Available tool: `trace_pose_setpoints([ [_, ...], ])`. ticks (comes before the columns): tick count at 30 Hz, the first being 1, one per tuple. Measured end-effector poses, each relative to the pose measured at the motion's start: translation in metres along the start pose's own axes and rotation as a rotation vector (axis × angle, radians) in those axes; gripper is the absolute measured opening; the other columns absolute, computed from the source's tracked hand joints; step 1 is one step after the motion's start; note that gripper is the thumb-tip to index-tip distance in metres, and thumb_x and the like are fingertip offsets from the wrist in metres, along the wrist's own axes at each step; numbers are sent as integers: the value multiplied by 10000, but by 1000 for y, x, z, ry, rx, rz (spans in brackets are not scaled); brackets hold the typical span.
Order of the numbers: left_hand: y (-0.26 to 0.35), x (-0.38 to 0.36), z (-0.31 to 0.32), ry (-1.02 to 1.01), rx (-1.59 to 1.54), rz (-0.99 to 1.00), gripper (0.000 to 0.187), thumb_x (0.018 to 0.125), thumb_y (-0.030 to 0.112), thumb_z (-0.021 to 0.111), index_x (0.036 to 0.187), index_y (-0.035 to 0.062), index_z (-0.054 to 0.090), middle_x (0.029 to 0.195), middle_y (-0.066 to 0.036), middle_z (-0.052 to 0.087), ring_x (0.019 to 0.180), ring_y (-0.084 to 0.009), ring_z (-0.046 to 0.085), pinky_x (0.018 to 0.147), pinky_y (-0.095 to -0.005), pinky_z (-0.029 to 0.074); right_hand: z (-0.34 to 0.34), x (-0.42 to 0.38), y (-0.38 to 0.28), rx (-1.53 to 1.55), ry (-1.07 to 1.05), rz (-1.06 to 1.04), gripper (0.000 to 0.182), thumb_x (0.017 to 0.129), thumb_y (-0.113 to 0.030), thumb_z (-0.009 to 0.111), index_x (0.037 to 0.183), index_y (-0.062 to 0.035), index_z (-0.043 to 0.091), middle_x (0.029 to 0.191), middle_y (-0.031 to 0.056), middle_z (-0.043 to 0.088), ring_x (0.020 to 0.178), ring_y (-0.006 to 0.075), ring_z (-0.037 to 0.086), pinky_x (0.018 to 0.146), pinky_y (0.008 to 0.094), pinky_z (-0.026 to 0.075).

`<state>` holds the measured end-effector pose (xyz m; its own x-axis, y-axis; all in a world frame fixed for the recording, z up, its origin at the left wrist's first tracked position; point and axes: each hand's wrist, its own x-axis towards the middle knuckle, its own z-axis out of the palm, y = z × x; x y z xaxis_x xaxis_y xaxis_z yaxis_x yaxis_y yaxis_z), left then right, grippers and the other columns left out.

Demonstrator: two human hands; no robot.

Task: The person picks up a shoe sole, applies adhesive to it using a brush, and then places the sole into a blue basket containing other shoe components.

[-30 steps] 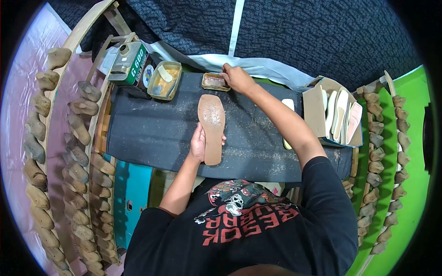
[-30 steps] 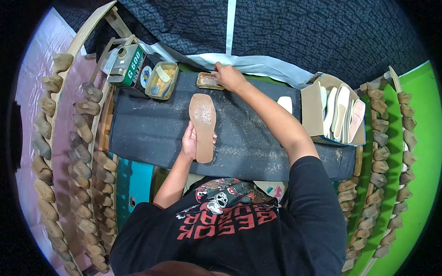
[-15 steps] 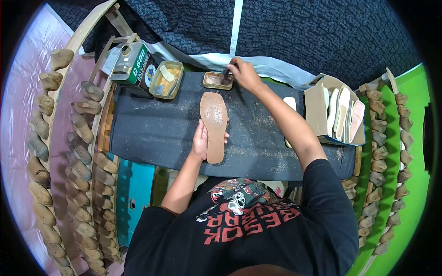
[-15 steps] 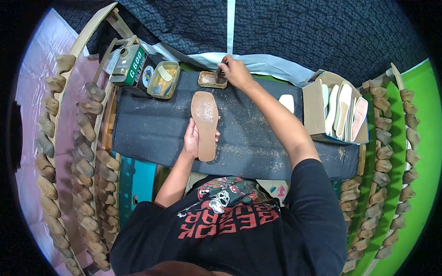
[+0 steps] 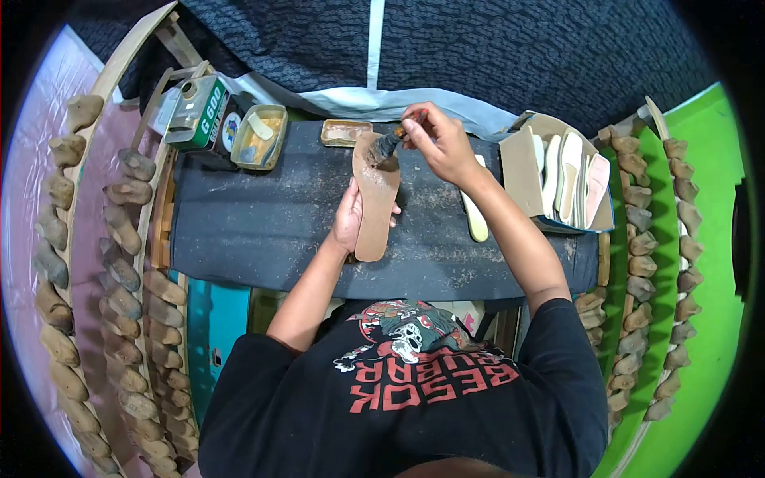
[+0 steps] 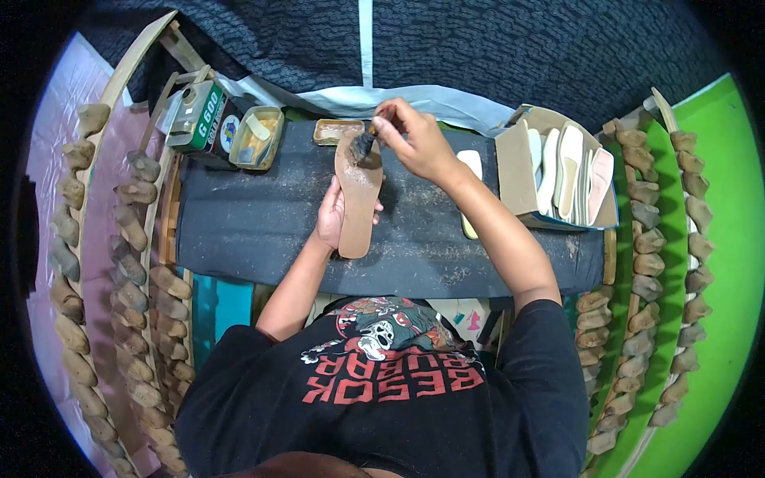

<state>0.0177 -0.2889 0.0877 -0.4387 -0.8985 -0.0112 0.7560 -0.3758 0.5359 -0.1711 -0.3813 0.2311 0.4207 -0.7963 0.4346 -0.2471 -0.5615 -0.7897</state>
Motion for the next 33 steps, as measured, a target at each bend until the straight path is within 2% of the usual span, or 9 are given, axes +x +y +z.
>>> trace_pose_setpoints([
  [7,0,21,7,-90,-56,-39,702,1053,623,283,1409,67,522,1235,-124,669,1011,-273,694,794,-411,602,-5,-34,-35,-369,-151,-499,239,878,-34,702,1090,-12,594,846,121,622,753,308,647,680,406,527],
  [9,2,23,19,-93,-110,-42,705,1047,629,296,1412,69,522,1257,-123,665,1034,-274,690,809,-415,600,-4,-47,-40,-355,-296,-488,221,882,-86,693,1072,-38,592,857,118,642,807,314,676,678,416,536],
  [11,10,24,47,243,-198,-93,710,1039,641,290,1414,87,526,1262,-124,666,1070,-274,681,836,-419,596,-4,-51,-44,-351,-305,-503,224,886,-82,686,1080,-39,584,841,119,640,774,320,667,666,423,534],
  [12,7,26,40,257,-228,-99,710,1041,631,269,1425,89,519,1260,-141,665,1050,-295,690,830,-435,598,-5,-52,-42,-332,-288,-484,226,888,-85,688,1082,-36,583,833,121,639,762,324,666,663,424,533],
  [13,2,27,28,256,-227,-99,710,1041,631,269,1425,89,519,1260,-141,665,1050,-295,690,830,-435,598,-6,-51,-40,-312,-269,-464,227,891,-88,690,1083,-34,581,825,123,639,749,328,664,660,425,533],
  [15,-4,26,13,-161,-88,-72,700,1049,605,254,1435,81,511,1261,-151,664,1013,-316,700,802,-450,605,-13,-42,-37,-333,-199,-443,211,888,-44,693,1074,-22,595,845,122,630,739,307,657,667,393,536],
  [22,-19,25,21,-98,-9,-92,652,1059,561,276,1384,66,548,1182,-142,687,924,-309,715,731,-417,617,-24,-1,-26,-433,51,-383,201,910,-54,692,1082,-15,594,842,136,645,736,308,664,668,382,538],
  [29,-8,18,14,-3,-54,-80,659,1045,575,279,1364,74,563,1152,-137,696,923,-294,708,737,-422,610,-5,-40,-39,-353,-209,-503,222,884,-26,699,1075,-16,585,852,125,632,742,306,658,658,392,533],
  [33,-6,14,10,-36,-96,-97,657,1036,563,276,1379,78,556,1169,-141,689,922,-310,705,743,-433,605,-5,-41,-36,-254,-246,-375,182,914,-76,678,1062,-25,585,803,132,636,710,331,660,653,414,534],
])
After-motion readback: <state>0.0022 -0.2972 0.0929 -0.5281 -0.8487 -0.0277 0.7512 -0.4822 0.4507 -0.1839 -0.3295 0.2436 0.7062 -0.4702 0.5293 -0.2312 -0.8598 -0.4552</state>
